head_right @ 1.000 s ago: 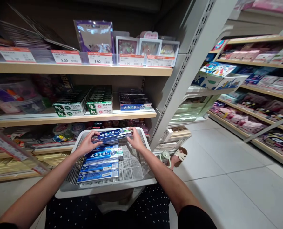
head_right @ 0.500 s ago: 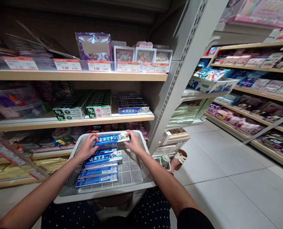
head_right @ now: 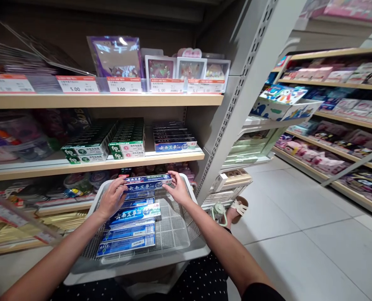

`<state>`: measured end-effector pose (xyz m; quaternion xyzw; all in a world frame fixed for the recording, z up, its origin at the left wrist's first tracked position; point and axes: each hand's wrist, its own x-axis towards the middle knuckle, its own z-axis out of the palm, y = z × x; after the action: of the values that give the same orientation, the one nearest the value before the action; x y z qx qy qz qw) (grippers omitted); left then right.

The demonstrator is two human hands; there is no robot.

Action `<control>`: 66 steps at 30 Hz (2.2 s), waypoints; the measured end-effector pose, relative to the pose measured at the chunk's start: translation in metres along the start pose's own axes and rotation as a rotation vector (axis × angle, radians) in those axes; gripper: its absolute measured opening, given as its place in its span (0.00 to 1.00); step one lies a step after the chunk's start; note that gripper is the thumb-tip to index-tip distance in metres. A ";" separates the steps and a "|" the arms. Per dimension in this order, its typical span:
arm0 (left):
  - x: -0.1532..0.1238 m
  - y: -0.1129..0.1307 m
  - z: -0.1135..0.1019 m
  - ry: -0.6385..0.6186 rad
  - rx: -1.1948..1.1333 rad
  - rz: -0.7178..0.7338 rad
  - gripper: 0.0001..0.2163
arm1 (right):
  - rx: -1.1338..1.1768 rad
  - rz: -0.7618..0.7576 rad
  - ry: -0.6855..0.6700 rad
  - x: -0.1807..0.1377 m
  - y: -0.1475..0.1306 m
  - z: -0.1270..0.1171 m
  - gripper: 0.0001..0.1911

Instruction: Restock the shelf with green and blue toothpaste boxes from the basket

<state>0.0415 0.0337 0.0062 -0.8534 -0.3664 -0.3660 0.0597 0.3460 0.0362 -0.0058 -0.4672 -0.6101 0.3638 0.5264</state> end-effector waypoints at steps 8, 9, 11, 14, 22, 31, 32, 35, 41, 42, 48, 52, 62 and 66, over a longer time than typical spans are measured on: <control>0.005 0.008 0.005 -0.029 -0.504 -0.634 0.28 | 0.083 0.105 0.042 0.008 0.009 -0.001 0.32; 0.006 0.009 0.005 -0.035 -0.563 -0.669 0.29 | 0.089 0.118 0.054 0.008 0.011 0.000 0.31; 0.008 0.011 0.004 -0.043 -0.642 -0.696 0.31 | 0.092 0.133 0.079 0.009 0.015 0.000 0.31; 0.010 0.014 0.004 -0.029 -0.703 -0.702 0.30 | 0.132 0.132 0.090 0.009 0.016 0.000 0.30; 0.012 0.012 0.006 0.140 -0.718 -0.676 0.20 | 0.241 0.071 0.087 0.006 0.000 0.005 0.27; 0.124 0.063 0.010 0.216 -0.800 -0.541 0.21 | 0.154 -0.133 0.324 0.045 -0.053 -0.069 0.36; 0.139 0.068 0.016 0.222 -0.798 -0.508 0.21 | 0.123 -0.161 0.342 0.054 -0.056 -0.080 0.37; 0.170 0.072 0.038 0.253 -0.662 -0.458 0.20 | -0.050 -0.177 0.389 0.077 -0.053 -0.105 0.37; 0.172 0.064 0.077 0.276 -0.425 -0.477 0.20 | -0.459 -0.169 0.448 0.092 -0.025 -0.118 0.35; 0.171 0.063 0.079 0.267 -0.414 -0.475 0.21 | -0.467 -0.175 0.442 0.093 -0.023 -0.118 0.36; 0.175 0.064 0.072 0.156 -0.336 -0.433 0.24 | -0.474 -0.130 0.351 0.099 -0.025 -0.122 0.38; 0.183 0.059 0.071 0.113 -0.241 -0.424 0.24 | -0.538 -0.103 0.301 0.106 -0.032 -0.126 0.36; 0.206 0.053 0.081 0.041 0.056 -0.459 0.16 | -0.599 -0.087 0.304 0.135 -0.037 -0.123 0.31; 0.207 0.050 0.086 0.071 0.076 -0.448 0.15 | -0.574 -0.124 0.307 0.137 -0.030 -0.125 0.31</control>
<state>0.2210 0.1494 0.0905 -0.7344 -0.5580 -0.3857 0.0217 0.4619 0.1520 0.0861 -0.6076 -0.6287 0.0697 0.4803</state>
